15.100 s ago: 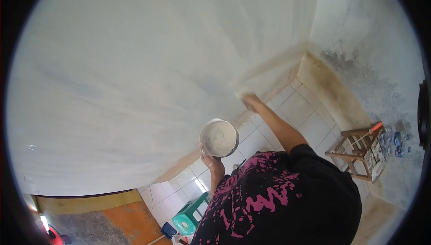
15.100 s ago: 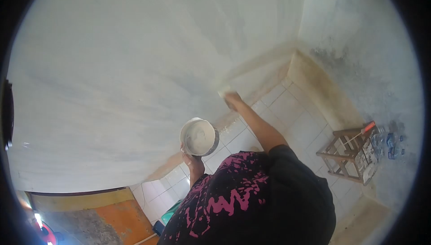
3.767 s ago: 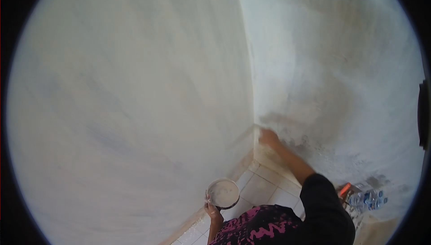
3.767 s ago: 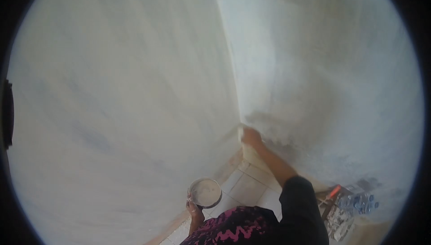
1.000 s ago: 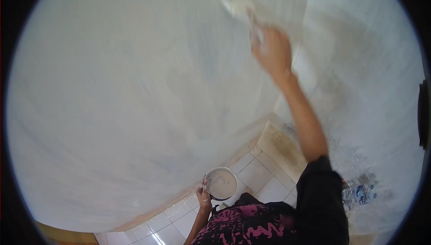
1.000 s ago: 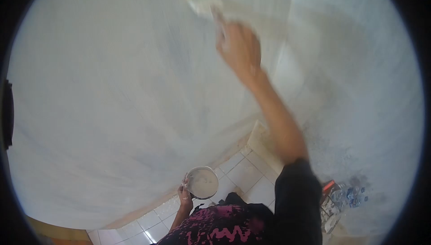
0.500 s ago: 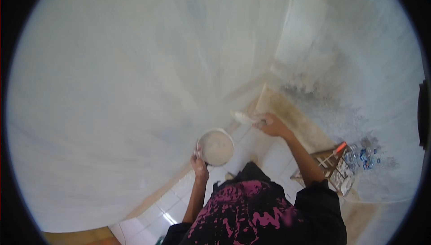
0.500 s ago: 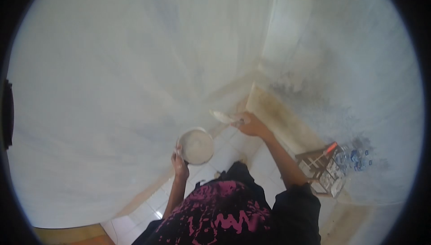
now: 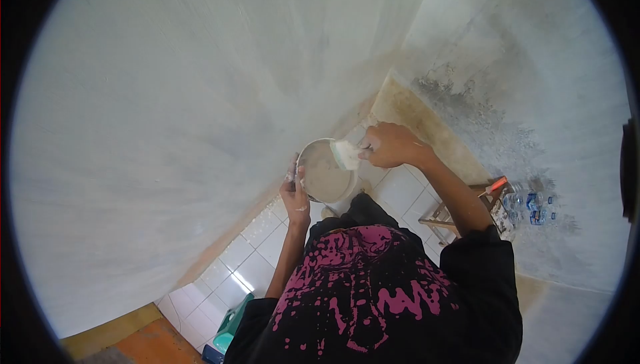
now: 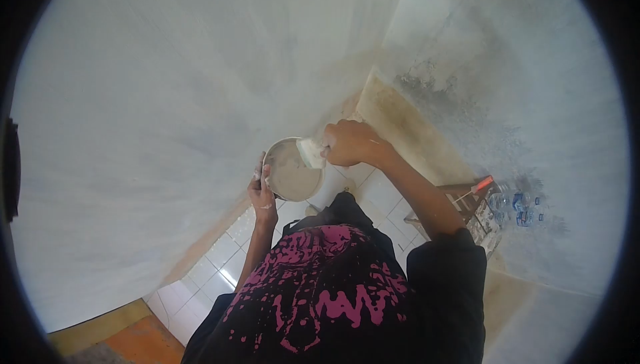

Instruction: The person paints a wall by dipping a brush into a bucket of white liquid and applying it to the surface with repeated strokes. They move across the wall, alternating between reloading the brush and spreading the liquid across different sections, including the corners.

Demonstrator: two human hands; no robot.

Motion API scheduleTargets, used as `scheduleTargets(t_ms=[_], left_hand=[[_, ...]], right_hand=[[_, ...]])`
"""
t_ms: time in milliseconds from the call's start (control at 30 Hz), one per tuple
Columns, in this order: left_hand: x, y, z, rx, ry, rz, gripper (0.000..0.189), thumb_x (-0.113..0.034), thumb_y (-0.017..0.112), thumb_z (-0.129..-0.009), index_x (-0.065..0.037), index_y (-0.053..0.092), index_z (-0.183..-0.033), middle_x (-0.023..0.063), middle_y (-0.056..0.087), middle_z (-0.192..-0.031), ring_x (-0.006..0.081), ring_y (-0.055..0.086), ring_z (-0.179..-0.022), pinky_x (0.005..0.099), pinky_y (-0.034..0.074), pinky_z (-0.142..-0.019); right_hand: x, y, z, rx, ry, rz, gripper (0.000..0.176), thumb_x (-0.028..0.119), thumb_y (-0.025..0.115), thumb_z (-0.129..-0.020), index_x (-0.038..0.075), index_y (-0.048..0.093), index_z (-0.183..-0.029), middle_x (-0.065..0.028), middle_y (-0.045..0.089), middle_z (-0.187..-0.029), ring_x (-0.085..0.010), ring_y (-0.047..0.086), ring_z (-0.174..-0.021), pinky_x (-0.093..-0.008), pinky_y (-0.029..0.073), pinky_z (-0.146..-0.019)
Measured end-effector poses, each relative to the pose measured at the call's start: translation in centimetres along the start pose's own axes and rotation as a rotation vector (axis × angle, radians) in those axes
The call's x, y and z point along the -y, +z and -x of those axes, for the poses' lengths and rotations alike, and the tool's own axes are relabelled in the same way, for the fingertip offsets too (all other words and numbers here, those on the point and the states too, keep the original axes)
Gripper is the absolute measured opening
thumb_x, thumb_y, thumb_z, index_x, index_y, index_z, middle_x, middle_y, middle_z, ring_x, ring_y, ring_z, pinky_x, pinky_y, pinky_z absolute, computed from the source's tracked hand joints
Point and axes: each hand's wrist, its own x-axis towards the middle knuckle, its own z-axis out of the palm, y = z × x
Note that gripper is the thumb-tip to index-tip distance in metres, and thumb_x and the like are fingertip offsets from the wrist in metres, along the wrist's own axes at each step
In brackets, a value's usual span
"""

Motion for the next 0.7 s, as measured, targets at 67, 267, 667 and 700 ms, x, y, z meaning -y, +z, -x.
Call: scheduleTargets(t_ms=[67,267,667,700], left_hand=[[0.2,0.1,-0.5,-0.003,0.048,-0.027,0.049,-0.027,0.055,-0.098,0.0,0.049,-0.137,0.0128,0.058,-0.129,0.0167,0.052,-0.116,0.032,0.04,-0.1],[-0.5,0.4,-0.3,0.044,0.11,-0.087,0.048,-0.026,0.055,-0.097,0.0,0.05,-0.137,0.0139,0.056,-0.131,0.0193,0.051,-0.119,0.0334,0.037,-0.104],[0.4,-1.0,-1.0,0.051,-0.003,-0.255,0.044,-0.03,0.058,-0.096,-0.005,0.057,-0.132,0.0075,0.061,-0.094,0.0101,0.051,-0.086,0.0253,0.044,-0.073],[0.6,-1.0,-0.9,0.054,0.037,-0.15,0.044,-0.029,0.06,-0.095,-0.003,0.058,-0.13,0.0029,0.059,-0.082,0.0088,0.05,-0.074,0.025,0.042,-0.063]], right_hand=[[0.5,0.7,-1.6,0.014,0.043,0.111,0.03,0.033,0.062,-0.084,0.004,0.07,-0.088,-0.0182,0.067,-0.078,-0.0346,0.066,-0.083,-0.0435,0.05,-0.075],[1.0,1.2,-3.9,0.074,0.062,0.214,0.044,0.038,0.064,-0.081,0.002,0.065,-0.106,-0.0201,0.066,-0.101,-0.0348,0.064,-0.098,-0.0435,0.051,-0.083],[1.4,3.2,-5.3,0.111,-0.009,0.309,0.027,0.018,0.063,-0.074,0.004,0.069,-0.096,-0.0171,0.07,-0.094,-0.0328,0.069,-0.086,-0.0413,0.054,-0.073],[1.5,3.9,-5.4,0.032,-0.048,0.403,0.026,0.012,0.062,-0.072,0.004,0.069,-0.096,-0.0181,0.07,-0.094,-0.03,0.07,-0.086,-0.0392,0.055,-0.072]])
